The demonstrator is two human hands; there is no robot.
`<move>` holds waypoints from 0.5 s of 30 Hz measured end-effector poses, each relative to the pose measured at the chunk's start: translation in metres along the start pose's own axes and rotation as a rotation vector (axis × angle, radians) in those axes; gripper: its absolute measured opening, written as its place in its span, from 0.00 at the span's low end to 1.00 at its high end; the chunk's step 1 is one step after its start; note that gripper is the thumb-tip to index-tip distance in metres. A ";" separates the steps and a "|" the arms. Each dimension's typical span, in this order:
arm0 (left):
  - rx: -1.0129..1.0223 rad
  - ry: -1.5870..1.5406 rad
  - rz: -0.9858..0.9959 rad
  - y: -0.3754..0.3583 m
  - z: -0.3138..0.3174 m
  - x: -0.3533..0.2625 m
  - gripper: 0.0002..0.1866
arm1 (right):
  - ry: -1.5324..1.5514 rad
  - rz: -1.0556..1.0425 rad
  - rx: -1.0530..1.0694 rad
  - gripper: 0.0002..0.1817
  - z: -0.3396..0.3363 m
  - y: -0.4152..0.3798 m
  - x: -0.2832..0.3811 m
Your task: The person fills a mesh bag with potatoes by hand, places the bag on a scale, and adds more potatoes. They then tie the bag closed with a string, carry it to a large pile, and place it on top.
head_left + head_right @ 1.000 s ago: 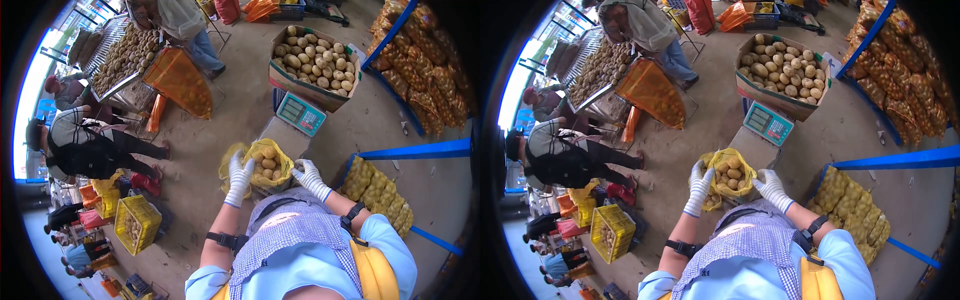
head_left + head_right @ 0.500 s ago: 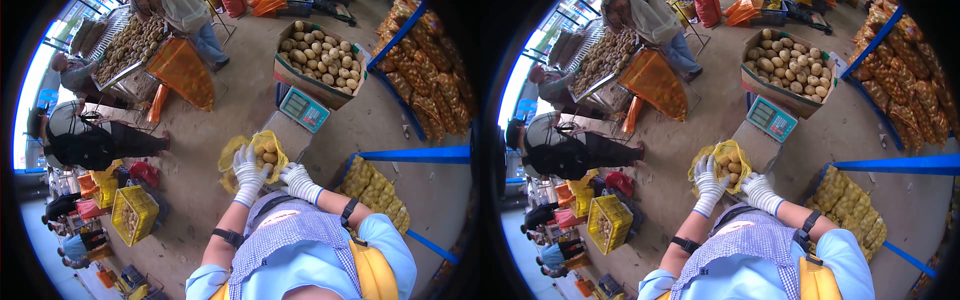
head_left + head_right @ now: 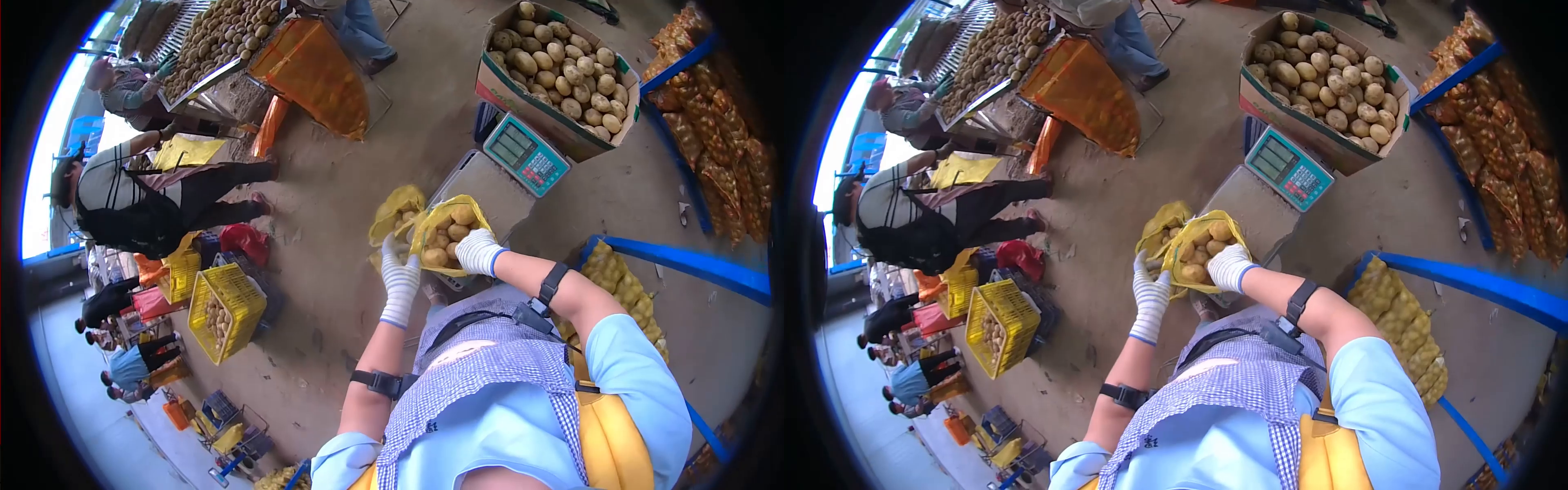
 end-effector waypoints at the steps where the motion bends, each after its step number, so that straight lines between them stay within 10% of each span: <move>1: -0.013 -0.004 -0.013 -0.001 -0.001 0.000 0.34 | 0.042 -0.012 -0.010 0.14 0.014 0.000 0.000; 4: -0.024 -0.191 -0.025 -0.008 -0.006 -0.003 0.34 | 0.139 0.154 0.210 0.19 0.000 0.009 0.004; 6: -0.078 -0.269 -0.013 -0.012 -0.010 -0.010 0.34 | 0.400 0.310 -0.165 0.20 -0.017 0.021 -0.007; 15: 0.021 -0.155 0.092 -0.029 0.012 -0.020 0.33 | 0.653 0.610 -0.441 0.25 0.076 0.080 -0.042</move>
Point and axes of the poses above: each hand's wrist, its own y-axis towards the middle knuckle, its own z-axis out of the palm, x = y × z, the point moved 8 cm from there along y, towards the middle knuckle, and after that the axes turned 11 degrees about -z, right-handed, at the moved point
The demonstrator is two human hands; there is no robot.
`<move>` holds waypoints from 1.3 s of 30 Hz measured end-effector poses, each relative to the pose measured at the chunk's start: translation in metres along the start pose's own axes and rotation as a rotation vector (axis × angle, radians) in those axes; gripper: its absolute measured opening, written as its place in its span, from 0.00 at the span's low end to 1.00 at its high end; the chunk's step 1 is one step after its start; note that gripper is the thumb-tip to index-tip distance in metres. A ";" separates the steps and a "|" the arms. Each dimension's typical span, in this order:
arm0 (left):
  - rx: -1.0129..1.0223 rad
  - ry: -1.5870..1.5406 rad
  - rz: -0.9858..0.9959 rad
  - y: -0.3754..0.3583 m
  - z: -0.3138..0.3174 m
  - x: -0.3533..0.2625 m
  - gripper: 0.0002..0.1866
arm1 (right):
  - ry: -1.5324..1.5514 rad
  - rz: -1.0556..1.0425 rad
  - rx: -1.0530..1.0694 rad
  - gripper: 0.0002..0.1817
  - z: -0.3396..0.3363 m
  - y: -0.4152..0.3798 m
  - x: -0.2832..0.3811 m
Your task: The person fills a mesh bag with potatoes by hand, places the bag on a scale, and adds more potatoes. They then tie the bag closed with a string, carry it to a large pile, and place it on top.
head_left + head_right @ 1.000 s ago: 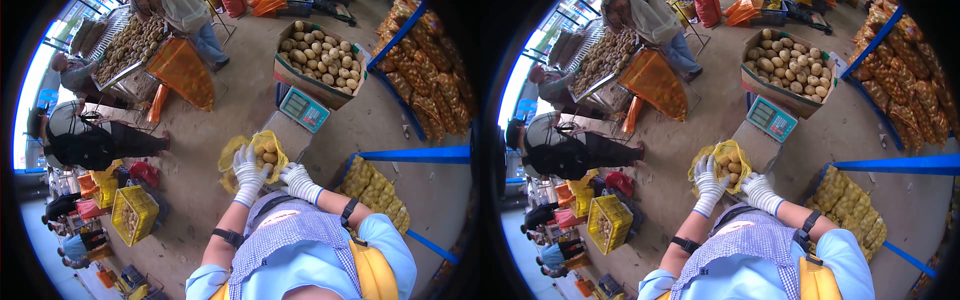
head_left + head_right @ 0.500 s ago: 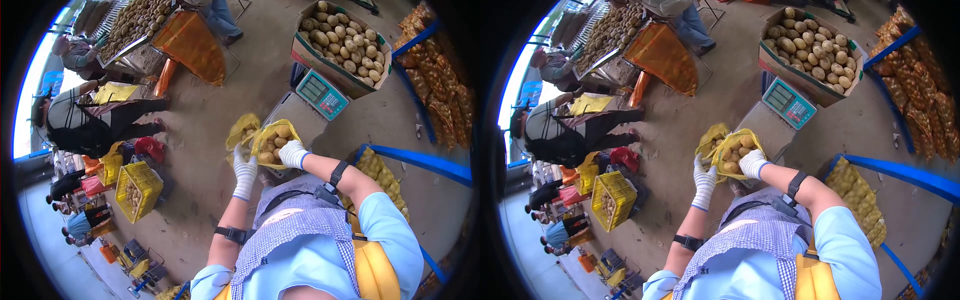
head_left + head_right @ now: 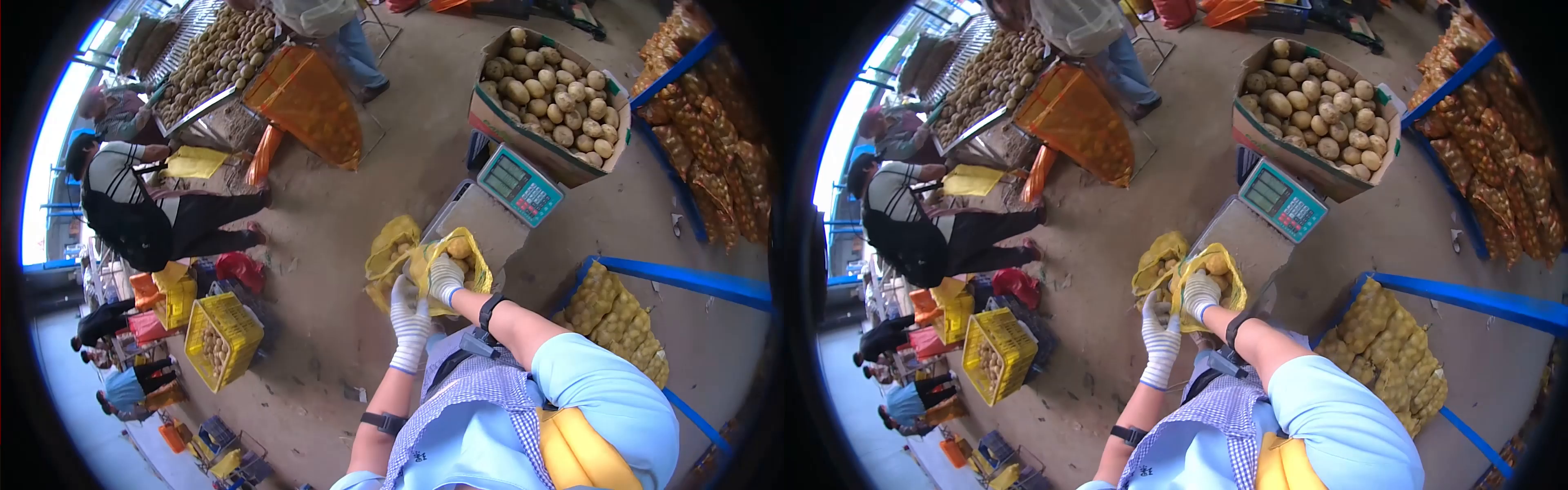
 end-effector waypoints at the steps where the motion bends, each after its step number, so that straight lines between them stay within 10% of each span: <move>1: -0.008 -0.034 -0.038 -0.002 -0.001 -0.004 0.34 | -0.036 -0.015 0.006 0.27 -0.011 -0.005 0.006; 7: -0.015 0.203 0.016 0.020 -0.002 0.016 0.33 | 0.522 -0.150 0.125 0.38 -0.120 -0.061 0.037; 9: -0.009 0.221 0.048 0.028 0.003 0.028 0.33 | 1.620 0.095 0.418 0.38 -0.156 -0.083 0.040; 14: -0.002 0.289 -0.126 0.035 0.018 0.016 0.30 | 2.105 -0.069 0.176 0.20 -0.322 -0.079 0.004; 21: -0.137 0.499 0.023 0.031 0.032 -0.007 0.30 | 1.302 0.194 -0.811 0.09 -0.444 0.003 -0.183; 28: -0.237 0.454 -0.052 0.020 0.028 0.007 0.31 | 1.330 0.128 -0.612 0.16 -0.477 0.072 -0.202; 33: -0.302 0.512 -0.101 0.011 0.030 0.004 0.31 | -0.071 -0.195 -0.719 0.31 -0.531 0.103 -0.152; 39: -0.347 0.543 -0.122 0.002 0.035 -0.002 0.31 | -0.433 0.024 -0.517 0.33 -0.514 0.149 -0.144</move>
Point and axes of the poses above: each hand's wrist, its own y-axis towards the middle knuckle, its own z-axis out of the palm, x = y × z, the point moved 8 cm from there along y, towards the middle knuckle, and after that the axes turned 11 degrees about -z, right-handed, at the moved point
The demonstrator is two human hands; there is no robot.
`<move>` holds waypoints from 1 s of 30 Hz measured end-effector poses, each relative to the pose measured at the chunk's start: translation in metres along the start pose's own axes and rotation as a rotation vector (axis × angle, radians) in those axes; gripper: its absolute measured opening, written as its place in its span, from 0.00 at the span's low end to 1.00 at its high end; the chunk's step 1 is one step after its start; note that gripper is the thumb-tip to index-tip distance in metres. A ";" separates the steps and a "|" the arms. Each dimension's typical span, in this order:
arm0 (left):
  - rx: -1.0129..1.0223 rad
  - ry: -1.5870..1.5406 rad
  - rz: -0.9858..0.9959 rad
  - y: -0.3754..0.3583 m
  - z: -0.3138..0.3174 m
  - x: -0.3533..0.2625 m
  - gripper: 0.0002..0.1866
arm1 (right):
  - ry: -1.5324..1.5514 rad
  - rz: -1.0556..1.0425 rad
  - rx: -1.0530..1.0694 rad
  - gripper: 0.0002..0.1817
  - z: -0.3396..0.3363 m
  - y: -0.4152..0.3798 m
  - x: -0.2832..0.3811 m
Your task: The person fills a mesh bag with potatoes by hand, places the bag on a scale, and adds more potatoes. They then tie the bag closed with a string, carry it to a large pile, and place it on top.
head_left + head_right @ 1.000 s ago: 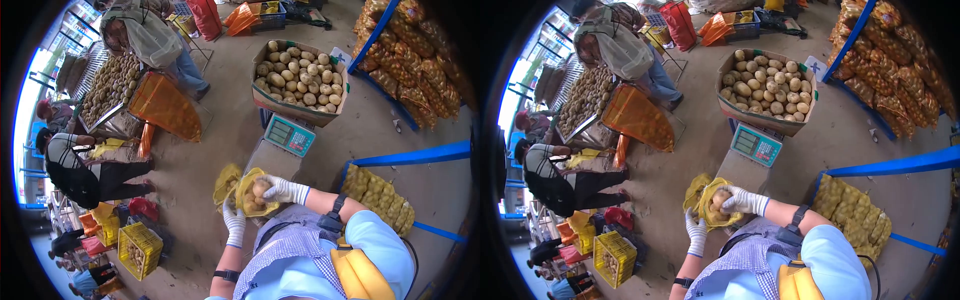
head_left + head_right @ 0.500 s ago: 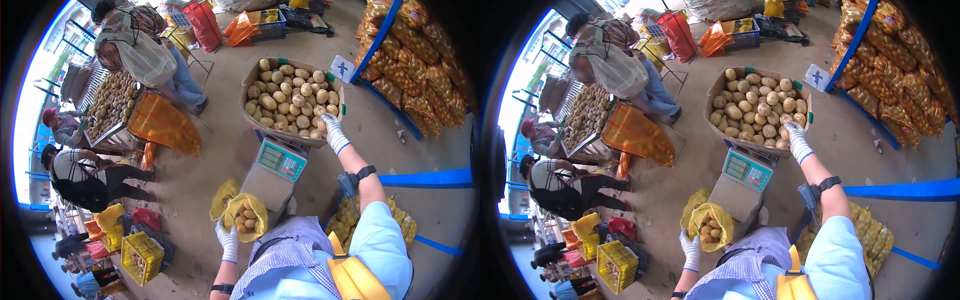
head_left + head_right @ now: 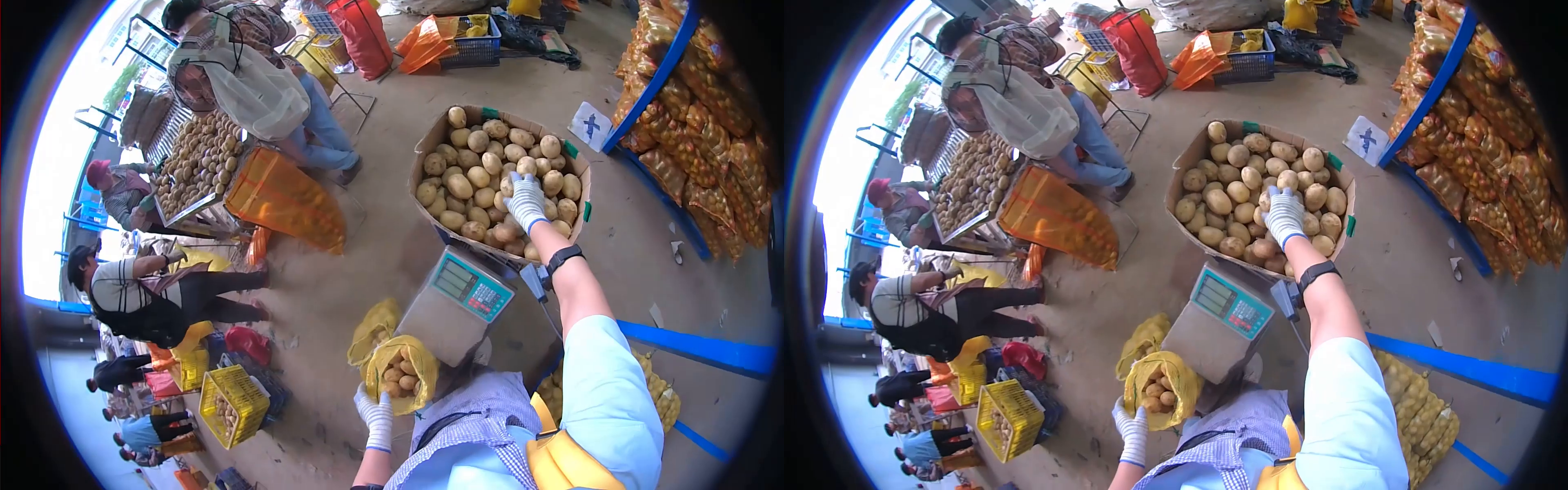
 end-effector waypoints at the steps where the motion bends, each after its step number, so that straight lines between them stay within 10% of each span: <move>1: -0.002 0.009 -0.016 -0.001 -0.002 0.003 0.31 | 0.033 -0.034 -0.029 0.31 0.000 0.001 -0.001; 4: -0.031 -0.033 -0.030 -0.002 -0.003 0.004 0.33 | 0.762 -0.025 -0.211 0.28 0.010 -0.001 -0.008; 8: -0.074 0.026 -0.095 0.006 -0.004 -0.006 0.41 | 2.117 0.346 0.362 0.24 0.018 -0.072 0.050; 11: -0.003 0.057 -0.055 0.008 -0.003 -0.017 0.40 | 2.218 0.225 0.647 0.23 -0.006 -0.139 0.125; 14: 0.155 0.042 -0.180 0.021 0.013 0.010 0.24 | 1.791 0.216 0.831 0.29 0.029 -0.216 0.182; 17: 0.070 -0.146 -0.070 0.032 0.022 0.045 0.13 | 1.225 -0.262 1.039 0.30 0.063 -0.283 0.255; 27: 0.306 -0.559 -0.130 0.039 0.011 0.040 0.12 | 0.336 -0.906 0.328 0.24 0.131 -0.380 0.314; 30: 0.348 -0.438 -0.056 0.043 0.021 0.048 0.16 | 0.525 -0.833 0.525 0.21 0.090 -0.372 0.310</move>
Point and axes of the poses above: each hand's wrist, its own y-axis towards the middle knuckle, its own z-axis out of the palm, x = y × z, the point moved 8 cm from there along y, towards the middle knuckle, and after that the axes turned 11 degrees about -z, right-handed, at the moved point
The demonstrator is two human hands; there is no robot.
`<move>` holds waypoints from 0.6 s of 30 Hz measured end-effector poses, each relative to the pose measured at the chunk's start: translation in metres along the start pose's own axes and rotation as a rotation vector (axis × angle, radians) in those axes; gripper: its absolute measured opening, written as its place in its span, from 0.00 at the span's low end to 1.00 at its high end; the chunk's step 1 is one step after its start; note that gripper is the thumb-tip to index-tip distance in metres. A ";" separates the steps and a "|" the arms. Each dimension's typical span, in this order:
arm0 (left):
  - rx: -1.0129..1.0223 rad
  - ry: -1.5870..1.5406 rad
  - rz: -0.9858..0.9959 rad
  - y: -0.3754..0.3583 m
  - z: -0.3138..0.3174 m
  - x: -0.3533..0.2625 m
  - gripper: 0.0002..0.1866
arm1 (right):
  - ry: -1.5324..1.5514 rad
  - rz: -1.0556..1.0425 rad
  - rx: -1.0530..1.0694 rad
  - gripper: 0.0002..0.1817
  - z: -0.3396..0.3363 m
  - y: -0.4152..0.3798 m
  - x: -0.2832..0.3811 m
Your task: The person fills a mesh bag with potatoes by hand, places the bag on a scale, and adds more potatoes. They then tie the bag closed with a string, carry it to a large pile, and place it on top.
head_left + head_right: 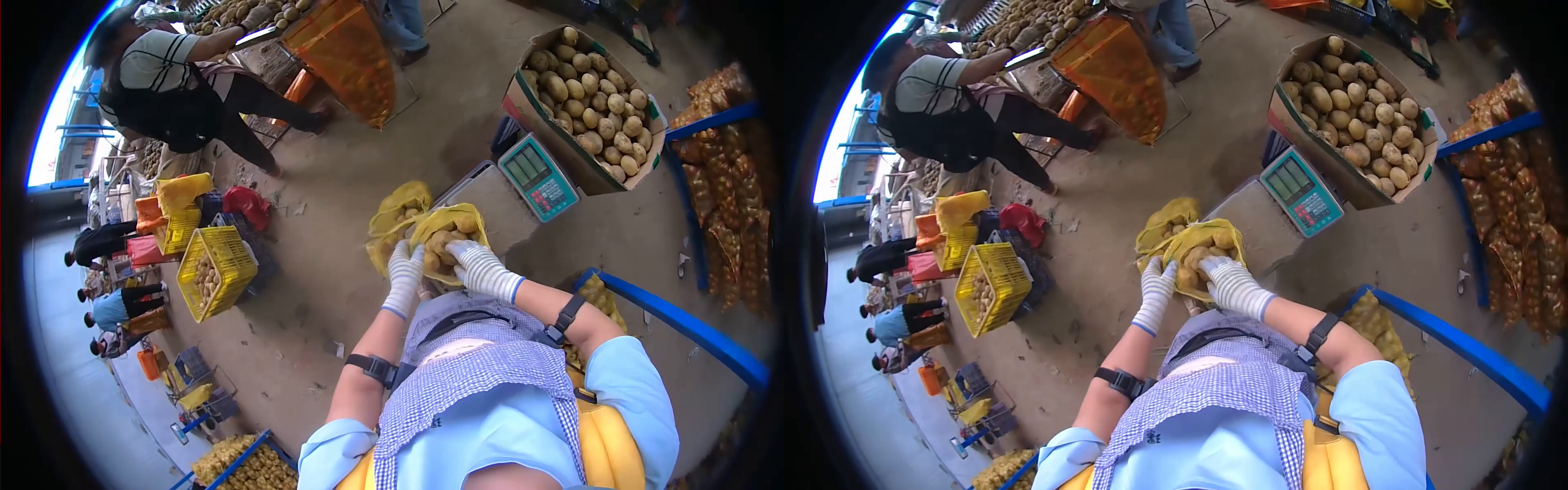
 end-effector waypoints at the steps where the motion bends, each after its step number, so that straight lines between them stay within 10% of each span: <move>1: 0.055 0.031 -0.016 0.007 0.005 0.013 0.20 | 0.061 0.027 -0.056 0.17 -0.021 -0.006 0.014; 5: -0.089 -0.163 0.162 0.006 -0.013 0.015 0.19 | 0.160 0.169 -0.242 0.13 -0.061 -0.052 0.033; 9: 0.089 -0.315 -0.199 0.014 -0.027 0.091 0.16 | 0.370 0.570 -0.366 0.13 -0.038 -0.120 0.011; 15: 0.232 0.601 -0.536 0.003 -0.073 0.254 0.27 | 0.350 0.612 -0.200 0.12 0.028 -0.153 0.031; 18: 0.305 0.438 -0.660 -0.020 -0.075 0.260 0.26 | 0.330 0.620 -0.209 0.11 0.019 -0.151 0.039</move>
Point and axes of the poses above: each hand's wrist, its own y-axis towards the middle knuckle, its own z-axis out of the palm, x = y × z, the point moved 8 cm from there along y, towards the middle knuckle, and after that the axes turned 11 degrees about -z, right-handed, at the moved point
